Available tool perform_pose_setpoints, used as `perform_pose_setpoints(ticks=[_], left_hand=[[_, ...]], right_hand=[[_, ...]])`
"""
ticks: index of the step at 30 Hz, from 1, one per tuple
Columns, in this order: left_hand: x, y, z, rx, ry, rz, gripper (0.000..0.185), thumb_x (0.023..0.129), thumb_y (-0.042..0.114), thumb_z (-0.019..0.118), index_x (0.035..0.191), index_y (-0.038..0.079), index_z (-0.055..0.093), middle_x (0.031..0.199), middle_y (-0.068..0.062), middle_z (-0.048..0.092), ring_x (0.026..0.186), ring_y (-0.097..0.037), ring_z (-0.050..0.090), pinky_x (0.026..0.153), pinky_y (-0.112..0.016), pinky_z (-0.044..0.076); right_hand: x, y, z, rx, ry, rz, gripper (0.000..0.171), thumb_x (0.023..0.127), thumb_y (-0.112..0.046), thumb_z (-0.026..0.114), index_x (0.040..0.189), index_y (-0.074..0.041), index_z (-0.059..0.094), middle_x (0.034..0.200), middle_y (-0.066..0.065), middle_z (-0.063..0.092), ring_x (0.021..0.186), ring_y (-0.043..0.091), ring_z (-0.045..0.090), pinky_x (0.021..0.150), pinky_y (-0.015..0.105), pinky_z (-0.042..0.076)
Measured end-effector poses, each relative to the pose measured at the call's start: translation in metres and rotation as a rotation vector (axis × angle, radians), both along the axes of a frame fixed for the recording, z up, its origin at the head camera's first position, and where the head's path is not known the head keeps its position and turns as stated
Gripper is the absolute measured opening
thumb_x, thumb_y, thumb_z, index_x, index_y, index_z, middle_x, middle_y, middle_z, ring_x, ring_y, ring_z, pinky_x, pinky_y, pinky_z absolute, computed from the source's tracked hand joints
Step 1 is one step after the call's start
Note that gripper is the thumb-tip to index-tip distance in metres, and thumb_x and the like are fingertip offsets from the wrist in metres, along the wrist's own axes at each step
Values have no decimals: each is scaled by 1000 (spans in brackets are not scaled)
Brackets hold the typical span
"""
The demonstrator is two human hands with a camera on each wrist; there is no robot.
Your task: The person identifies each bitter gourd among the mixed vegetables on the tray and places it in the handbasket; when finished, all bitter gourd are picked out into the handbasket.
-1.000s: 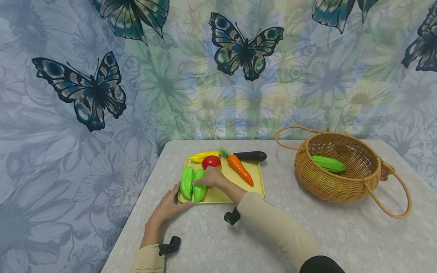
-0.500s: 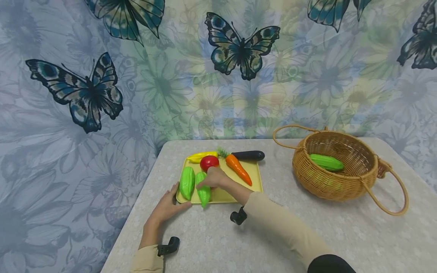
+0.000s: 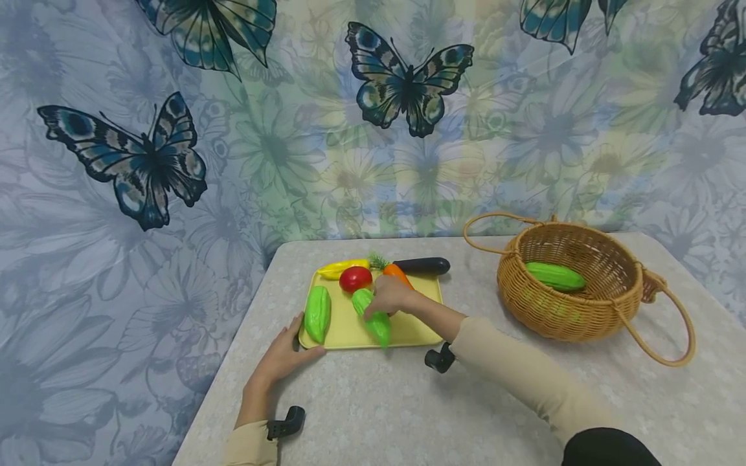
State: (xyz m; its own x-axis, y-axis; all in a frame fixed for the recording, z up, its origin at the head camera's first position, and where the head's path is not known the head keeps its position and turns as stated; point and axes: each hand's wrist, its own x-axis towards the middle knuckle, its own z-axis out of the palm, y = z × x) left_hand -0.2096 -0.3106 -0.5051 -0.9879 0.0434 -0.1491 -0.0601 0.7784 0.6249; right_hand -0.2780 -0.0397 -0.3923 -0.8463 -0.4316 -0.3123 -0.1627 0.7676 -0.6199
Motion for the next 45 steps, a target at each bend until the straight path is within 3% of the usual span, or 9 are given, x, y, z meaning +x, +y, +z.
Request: perform_pose_setpoints(ticks=[3,7,9,12,14,17,24,33,45], left_hand=[[0,1,0,-3,-10,4,109,80,57,71,157,6,13,161,-22,17,148,-47,11,120,-61,13],[1,2,1,1,-10,4,110,80,57,71,157,5,12,161,-23,17,148,-47,11,120,-61,13],[1,1,0,0,-7,-3,109,81,57,71,157,5,12,161,-23,17,148,-47,11,120,-60,13],[2,0,0,1,-10,-8,109,81,57,71,157,4,11,161,-24,15,148,-48,9,120,-61,13],[2,0,0,-2,-14,-11,109,82,57,70,157,5,10,161,-24,14,148,-49,8,119,-62,13],[2,-1,1,-2,-10,-13,110,82,57,70,157,5,10,161,-24,14,148,-49,8,119,-63,13],[2,-2,2,4,-2,-19,109,82,54,72,156,4,11,161,-24,16,148,-47,10,121,-61,12],[3,0,2,2,-6,-21,109,81,55,71,156,4,10,161,-23,15,148,-47,9,121,-60,12],[1,0,1,9,4,-33,109,81,56,71,157,5,10,161,-23,16,148,-47,10,121,-60,12]], right_hand=[[-3,16,10,74,8,-2,41,74,-25,83,60,-14,46,54,-4,38,53,15,54,58,26,54],[-7,40,18,149,18,5,46,74,-28,84,57,-15,43,51,-5,36,52,17,53,48,20,39],[-7,52,19,152,11,13,48,74,-27,84,54,-15,43,50,-5,34,49,13,45,48,20,39],[-3,69,21,158,2,26,30,74,-26,84,64,-11,60,56,-3,48,53,12,51,52,21,46],[-1,81,23,159,-3,35,25,75,-26,83,84,-5,71,71,0,62,62,12,60,59,23,53],[0,99,30,166,-2,55,38,76,-26,82,104,-2,73,90,6,70,71,13,65,64,25,57],[-5,144,57,152,-67,116,39,80,-22,78,112,-1,71,101,8,72,85,15,68,79,31,59],[-13,212,111,157,-101,189,51,84,-24,76,123,6,63,119,21,67,100,24,68,84,36,59],[-45,276,139,310,-156,185,80,85,-23,77,137,22,36,141,43,36,129,52,44,95,43,55]])
